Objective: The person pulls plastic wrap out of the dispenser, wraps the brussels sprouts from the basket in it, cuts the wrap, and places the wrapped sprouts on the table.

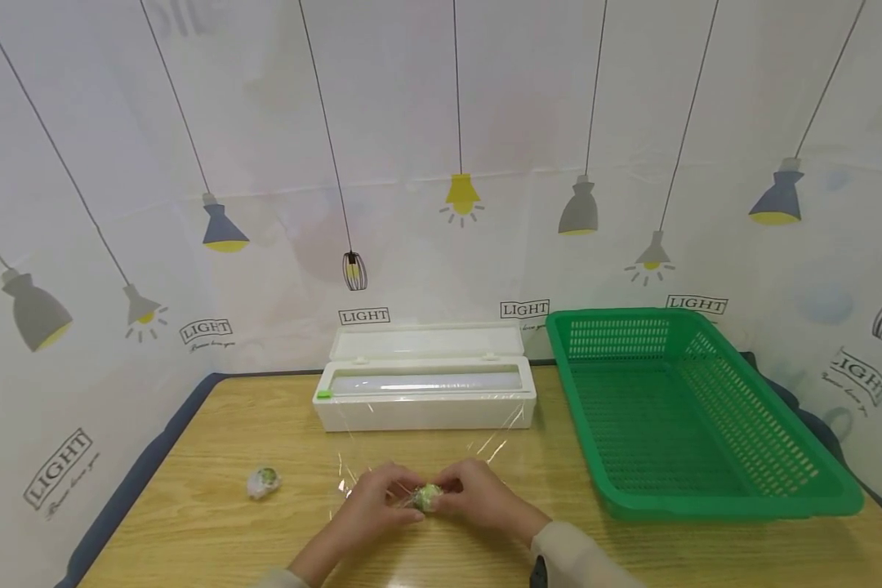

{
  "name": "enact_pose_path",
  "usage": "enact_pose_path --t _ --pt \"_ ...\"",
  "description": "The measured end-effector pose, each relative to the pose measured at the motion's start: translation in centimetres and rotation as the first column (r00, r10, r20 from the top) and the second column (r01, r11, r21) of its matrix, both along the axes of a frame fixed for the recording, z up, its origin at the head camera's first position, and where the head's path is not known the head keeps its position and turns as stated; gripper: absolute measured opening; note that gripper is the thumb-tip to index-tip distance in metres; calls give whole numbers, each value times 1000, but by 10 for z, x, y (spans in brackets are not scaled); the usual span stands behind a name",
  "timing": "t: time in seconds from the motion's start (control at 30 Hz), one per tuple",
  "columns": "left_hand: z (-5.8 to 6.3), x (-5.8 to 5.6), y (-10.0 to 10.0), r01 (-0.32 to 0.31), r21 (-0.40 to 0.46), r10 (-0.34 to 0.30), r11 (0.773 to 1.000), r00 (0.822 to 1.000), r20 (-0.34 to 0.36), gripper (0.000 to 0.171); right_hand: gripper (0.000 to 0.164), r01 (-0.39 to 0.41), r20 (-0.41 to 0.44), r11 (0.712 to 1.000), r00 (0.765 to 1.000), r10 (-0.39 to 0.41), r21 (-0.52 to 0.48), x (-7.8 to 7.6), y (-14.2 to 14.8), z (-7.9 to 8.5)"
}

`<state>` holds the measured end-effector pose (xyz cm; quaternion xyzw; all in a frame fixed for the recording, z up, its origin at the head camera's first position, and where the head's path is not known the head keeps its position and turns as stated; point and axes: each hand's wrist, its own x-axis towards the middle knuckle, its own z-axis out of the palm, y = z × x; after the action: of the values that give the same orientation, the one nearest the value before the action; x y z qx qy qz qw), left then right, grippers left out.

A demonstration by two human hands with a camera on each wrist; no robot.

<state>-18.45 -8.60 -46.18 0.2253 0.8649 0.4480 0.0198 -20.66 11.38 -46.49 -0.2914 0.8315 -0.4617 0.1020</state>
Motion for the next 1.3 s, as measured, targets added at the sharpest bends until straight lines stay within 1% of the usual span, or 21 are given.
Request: enact_pose_path --t 0.1,0.17,0.27,0.4,0.5,0.67,0.73,0.8,0.9,0.97,1.03,1.1,1.2,1.3 --pt "-5 -3 2 -16 23 16 1000 1000 -10 26 23 -8 31 1000 999 8 -2 -1 0 1" --pt "-6 -6 3 -23 37 23 999 1000 10 23 22 -4 45 1000 999 4 -1 -1 0 1" --pt "-5 -10 3 -15 51 12 999 999 48 22 23 16 39 1000 999 -16 -1 -2 0 1" --pt "-1 -12 2 7 67 -13 998 996 89 22 26 82 -25 997 996 -82 -14 -1 -2 1" --pt "1 -16 3 13 50 -18 999 994 105 20 28 121 -76 992 990 -123 -22 -1 -3 1" --pt "4 -20 2 26 12 -28 1000 991 133 15 26 95 -107 995 990 -97 -19 -3 -4 2" --pt "5 -21 1 34 -9 -33 999 991 132 15 24 88 -113 996 990 -89 -12 -4 -5 2" --pt "6 -22 -1 36 -46 -30 998 993 118 16 22 92 -120 996 989 -91 4 -5 -6 1" --pt "8 -22 -2 17 -100 -11 995 998 57 23 18 85 -133 996 988 -81 24 -9 -6 1" --pt "9 -22 -1 -8 -117 9 993 1000 10 28 17 78 -147 996 987 -72 38 -11 -6 1" --pt "10 -21 1 -26 -111 24 993 999 -27 31 17 67 -151 997 987 -59 47 -14 -5 1" --pt "10 -21 3 -31 -100 26 995 999 -47 31 18 55 -141 997 989 -47 53 -16 -3 1" --pt "6 -22 6 -37 -89 30 995 996 -85 31 19 32 -117 998 993 -26 54 -19 -2 1" --pt "1 -23 8 -55 -70 46 996 991 -122 30 20 28 -99 998 995 -22 61 -22 -1 2"
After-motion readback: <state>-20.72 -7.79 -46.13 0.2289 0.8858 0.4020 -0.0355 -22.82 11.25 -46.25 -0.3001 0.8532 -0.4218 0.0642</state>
